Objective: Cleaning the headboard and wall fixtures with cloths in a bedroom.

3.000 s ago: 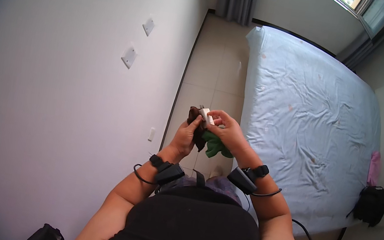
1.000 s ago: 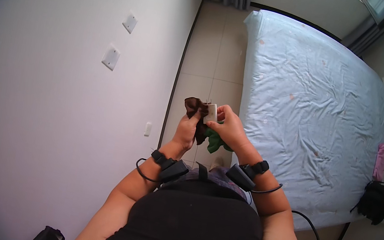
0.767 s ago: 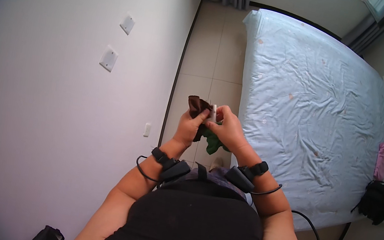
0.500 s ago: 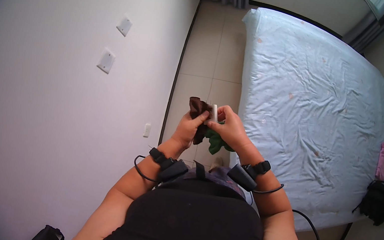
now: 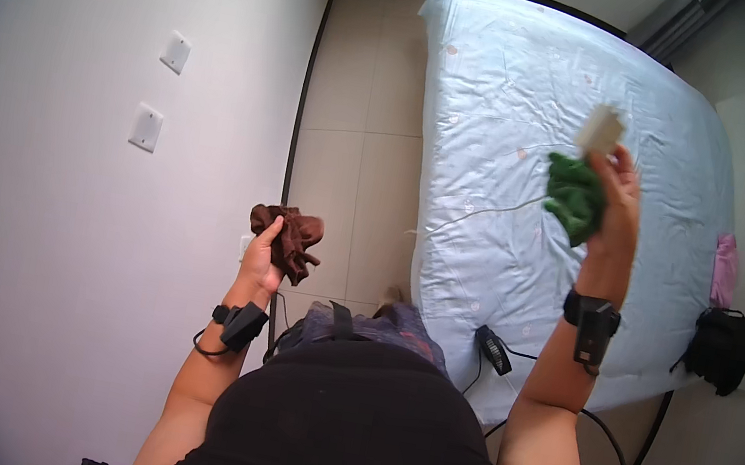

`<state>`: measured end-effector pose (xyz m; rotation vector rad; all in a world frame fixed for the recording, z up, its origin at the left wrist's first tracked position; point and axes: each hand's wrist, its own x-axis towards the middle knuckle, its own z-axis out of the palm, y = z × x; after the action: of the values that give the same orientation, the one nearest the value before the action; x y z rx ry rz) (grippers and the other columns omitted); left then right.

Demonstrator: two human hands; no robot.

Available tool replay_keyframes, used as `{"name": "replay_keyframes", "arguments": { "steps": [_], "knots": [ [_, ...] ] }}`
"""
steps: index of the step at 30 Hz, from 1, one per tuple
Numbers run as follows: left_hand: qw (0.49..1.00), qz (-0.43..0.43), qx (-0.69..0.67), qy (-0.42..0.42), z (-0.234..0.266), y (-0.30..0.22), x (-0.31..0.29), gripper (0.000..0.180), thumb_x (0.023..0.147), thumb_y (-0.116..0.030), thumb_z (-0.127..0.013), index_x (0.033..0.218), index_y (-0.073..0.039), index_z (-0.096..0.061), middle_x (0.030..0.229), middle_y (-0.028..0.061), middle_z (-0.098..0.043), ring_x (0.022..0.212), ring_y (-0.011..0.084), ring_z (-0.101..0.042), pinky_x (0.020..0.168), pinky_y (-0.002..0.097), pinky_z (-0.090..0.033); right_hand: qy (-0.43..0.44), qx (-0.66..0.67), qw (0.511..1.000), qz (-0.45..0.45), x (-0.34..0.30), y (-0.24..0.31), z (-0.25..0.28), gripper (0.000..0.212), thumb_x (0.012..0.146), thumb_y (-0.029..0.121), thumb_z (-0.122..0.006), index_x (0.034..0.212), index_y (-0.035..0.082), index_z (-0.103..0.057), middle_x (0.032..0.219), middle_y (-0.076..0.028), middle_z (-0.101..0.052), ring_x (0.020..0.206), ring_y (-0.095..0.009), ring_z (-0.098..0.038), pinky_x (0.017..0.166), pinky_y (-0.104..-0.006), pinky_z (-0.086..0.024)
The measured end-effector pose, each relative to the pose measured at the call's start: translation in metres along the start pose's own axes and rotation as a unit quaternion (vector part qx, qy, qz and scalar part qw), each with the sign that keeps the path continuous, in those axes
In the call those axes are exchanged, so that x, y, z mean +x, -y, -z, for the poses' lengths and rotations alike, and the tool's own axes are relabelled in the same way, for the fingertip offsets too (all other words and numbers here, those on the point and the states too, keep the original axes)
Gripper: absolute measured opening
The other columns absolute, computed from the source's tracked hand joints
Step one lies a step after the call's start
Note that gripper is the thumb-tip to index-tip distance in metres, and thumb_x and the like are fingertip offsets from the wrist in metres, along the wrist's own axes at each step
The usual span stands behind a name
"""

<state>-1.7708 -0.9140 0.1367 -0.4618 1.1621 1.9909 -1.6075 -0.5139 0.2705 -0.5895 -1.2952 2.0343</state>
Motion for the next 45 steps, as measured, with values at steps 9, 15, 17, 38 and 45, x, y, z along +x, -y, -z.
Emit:
{"name": "replay_keyframes", "arguments": {
  "steps": [9, 15, 17, 38, 45],
  "knots": [
    [0.999, 0.040, 0.011, -0.019, 0.003, 0.013, -0.008, 0.037, 0.089, -0.029, -0.052, 0.116, -0.005, -0.046, 0.112, 0.0133, -0.055, 0.102, 0.0304, -0.055, 0.076, 0.0547, -0.050, -0.352, -0.090, 0.870, 0.332, -0.016, 0.071, 0.076, 0.039, 0.080, 0.010, -0.064, 0.112, -0.003, -0.046, 0.100, -0.016, -0.057, 0.085, -0.025, -0.062, 0.067, -0.0316, -0.054],
    [0.997, 0.067, -0.029, 0.005, 0.019, 0.017, 0.006, 0.038, 0.089, -0.031, -0.053, 0.116, -0.005, -0.049, 0.114, 0.0106, -0.056, 0.103, 0.0267, -0.055, 0.090, 0.0454, -0.044, -0.427, -0.168, 0.777, 0.431, -0.025, 0.122, 0.082, 0.032, 0.081, 0.012, -0.064, 0.104, -0.008, -0.055, 0.097, -0.015, -0.057, 0.084, -0.025, -0.061, 0.076, -0.0319, -0.052],
    [0.996, 0.080, -0.031, 0.018, 0.016, 0.020, 0.009, 0.037, 0.089, -0.031, -0.053, 0.116, -0.005, -0.049, 0.112, 0.0105, -0.058, 0.103, 0.0269, -0.056, 0.088, 0.0455, -0.045, -0.403, -0.339, 0.749, 0.402, -0.016, 0.114, 0.106, 0.034, 0.080, 0.012, -0.065, 0.104, -0.009, -0.053, 0.098, -0.016, -0.058, 0.087, -0.024, -0.060, 0.078, -0.0320, -0.051],
    [0.973, 0.123, -0.096, -0.170, 0.066, 0.050, -0.002, 0.031, 0.087, -0.027, -0.058, 0.110, -0.007, -0.053, 0.105, 0.0093, -0.061, 0.094, 0.0240, -0.059, 0.076, 0.0423, -0.049, -0.416, -0.252, 0.854, -0.183, 0.002, -0.279, 0.341, 0.036, 0.080, 0.020, -0.058, 0.110, 0.002, -0.052, 0.085, -0.010, -0.061, 0.073, -0.021, -0.059, 0.064, -0.0346, -0.049],
    [0.967, 0.091, -0.174, -0.161, 0.101, 0.070, -0.013, 0.027, 0.088, -0.028, -0.055, 0.107, -0.008, -0.054, 0.101, 0.0081, -0.060, 0.094, 0.0248, -0.056, 0.076, 0.0446, -0.049, -0.213, -0.055, 0.920, -0.324, 0.013, -0.297, 0.230, 0.037, 0.091, 0.034, -0.049, 0.113, 0.005, -0.057, 0.101, -0.004, -0.062, 0.086, -0.019, -0.060, 0.076, -0.0312, -0.047]
  ]
}}
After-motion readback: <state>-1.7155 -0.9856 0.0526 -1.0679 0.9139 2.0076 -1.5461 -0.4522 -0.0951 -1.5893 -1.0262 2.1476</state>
